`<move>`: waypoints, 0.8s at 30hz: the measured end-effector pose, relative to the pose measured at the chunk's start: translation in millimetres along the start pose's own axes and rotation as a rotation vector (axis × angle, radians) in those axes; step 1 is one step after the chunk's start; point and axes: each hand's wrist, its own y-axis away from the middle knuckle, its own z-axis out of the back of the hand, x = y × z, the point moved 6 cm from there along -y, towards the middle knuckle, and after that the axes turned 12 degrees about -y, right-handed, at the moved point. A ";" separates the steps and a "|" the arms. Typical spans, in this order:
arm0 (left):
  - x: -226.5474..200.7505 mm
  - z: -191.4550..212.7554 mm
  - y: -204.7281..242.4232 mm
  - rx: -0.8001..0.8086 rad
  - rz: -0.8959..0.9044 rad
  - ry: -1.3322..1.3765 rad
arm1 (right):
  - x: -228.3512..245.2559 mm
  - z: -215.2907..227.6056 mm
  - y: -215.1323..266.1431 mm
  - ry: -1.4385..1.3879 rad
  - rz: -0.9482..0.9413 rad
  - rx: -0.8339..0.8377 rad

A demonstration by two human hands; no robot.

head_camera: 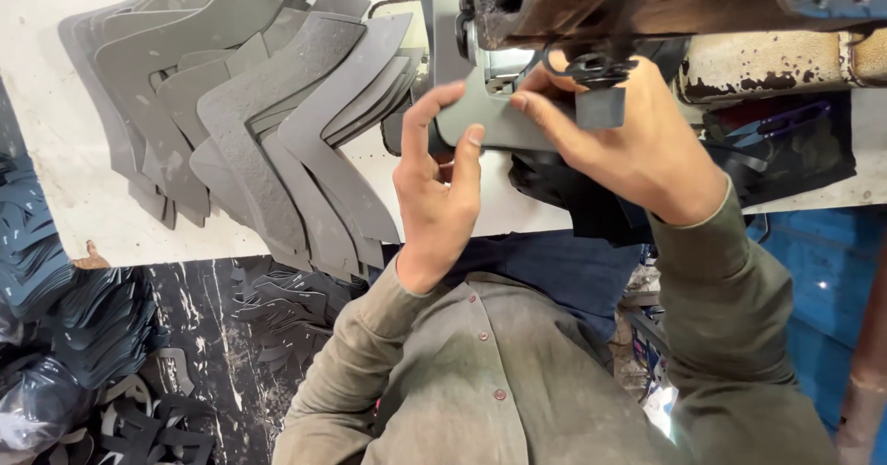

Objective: Sew together pieces of shoe upper material using an industrial sewing machine.

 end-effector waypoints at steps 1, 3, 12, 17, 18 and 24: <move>1.1 -1.2 -3.1 0.004 0.008 0.009 | 0.1 2.8 0.0 0.007 0.045 -0.023; 1.5 -3.8 -9.0 0.012 0.019 0.020 | -3.1 5.1 1.5 0.014 0.085 -0.047; -11.9 4.4 -42.0 -0.091 -0.201 -0.190 | -14.2 -9.9 10.9 -0.074 0.113 -0.155; -6.1 2.2 -49.3 -0.039 -0.250 0.026 | -53.6 -56.1 17.2 -0.683 -0.303 -0.196; -13.2 4.2 -47.6 -0.039 -0.252 0.025 | -58.8 -60.7 18.8 -0.684 -0.300 -0.196; 3.0 5.2 -37.6 0.016 -0.252 -0.048 | -66.7 -81.7 24.5 -1.037 -0.346 -0.184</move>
